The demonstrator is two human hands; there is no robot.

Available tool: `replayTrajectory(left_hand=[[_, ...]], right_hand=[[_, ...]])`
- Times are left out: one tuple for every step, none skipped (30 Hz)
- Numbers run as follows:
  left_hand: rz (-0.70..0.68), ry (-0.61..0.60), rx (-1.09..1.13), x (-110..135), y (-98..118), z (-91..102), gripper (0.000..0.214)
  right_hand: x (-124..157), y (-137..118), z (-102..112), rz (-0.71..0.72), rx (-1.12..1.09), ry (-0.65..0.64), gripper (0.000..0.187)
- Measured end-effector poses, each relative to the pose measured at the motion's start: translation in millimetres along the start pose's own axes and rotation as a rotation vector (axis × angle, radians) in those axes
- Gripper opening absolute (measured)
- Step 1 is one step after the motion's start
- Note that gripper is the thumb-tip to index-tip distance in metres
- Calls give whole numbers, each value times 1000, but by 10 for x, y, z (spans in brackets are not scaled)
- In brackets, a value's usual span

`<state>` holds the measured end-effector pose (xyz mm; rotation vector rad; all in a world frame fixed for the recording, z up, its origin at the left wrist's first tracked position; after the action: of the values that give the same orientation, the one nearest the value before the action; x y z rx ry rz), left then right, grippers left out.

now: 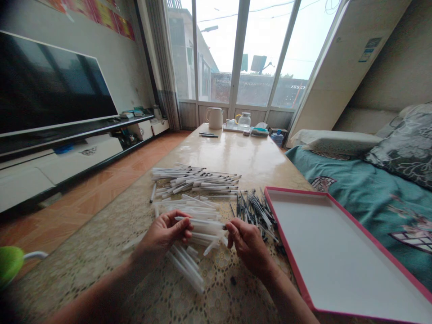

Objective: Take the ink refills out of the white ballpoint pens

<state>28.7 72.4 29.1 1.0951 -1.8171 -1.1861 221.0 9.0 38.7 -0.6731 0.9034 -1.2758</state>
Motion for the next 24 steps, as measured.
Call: replayTrajectory(left_hand=[[0,-2,-2,-2,-2,1,32],[0,-1,-4,-3,-4,2,32],[0,3,-6,-4,-6,6,32],[1,8,-8,-4,-10,10,32],[3,11,-10,-5,-14,12,32],[3,12,-10,-5,-16,13,32],[1,13,-9,-5,-17,13,31],[1,10,-8,-4,-17,11,31],[1,8,-6,-3,-15,7,31],[2,6,-4,-1,-14,3,31],[4,5,-2,1,-11,-1,31],[7,6,1,3,-8,-4,31],[9,7,4,4,-7,-5,32],[10,10,6,4,-6,-3,32],[10,12,8,3,-7,-1,32],[10,12,9,1,-10,3,32],[10,7,9,-1,-14,5,31],[9,2,7,-4,-18,7,31],[8,-5,4,-6,-22,7,30],[9,-11,1,-7,-26,8,29],[8,-16,-1,-7,-28,7,29],[6,-17,0,-7,-28,7,28],[5,-17,2,-6,-28,6,28],[4,-16,5,-5,-28,6,28]], right_hand=[[1,-1,0,3,10,-2,38],[2,-1,4,4,10,3,37],[3,1,7,3,5,8,32],[4,5,7,0,-2,9,28],[5,9,5,-3,-5,6,26],[6,14,0,-6,-3,-1,26],[6,18,-7,-7,4,-11,27],[7,21,-13,-7,14,-19,30],[8,24,-19,-6,24,-26,35],[8,25,-21,-3,27,-26,38],[9,25,-19,-1,22,-20,39],[9,25,-17,-1,10,-14,36],[8,26,-15,-4,-5,-9,32],[8,28,-14,-9,-18,-5,29],[7,30,-16,-14,-26,-6,28],[6,32,-20,-20,-28,-10,28],[6,35,-26,-25,-24,-18,29],[5,34,-31,-26,-17,-25,32],[4,31,-32,-21,-10,-27,36],[3,26,-34,-16,-7,-28,38],[2,21,-33,-12,-12,-27,37],[2,19,-32,-12,-26,-23,35],[2,23,-35,-19,-49,-24,31],[2,31,-39,-30,-75,-28,28]])
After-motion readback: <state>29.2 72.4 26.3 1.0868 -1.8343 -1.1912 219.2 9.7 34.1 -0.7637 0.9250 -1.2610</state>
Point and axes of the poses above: each hand's wrist, its own x-axis away from the middle knuckle, its own z-axis out of the back of the hand, y = z × x, the point moved 6 cm from there along -x, towards the middle knuckle, and after that the axes turned 1 degree about -y, right-handed, at the moved point
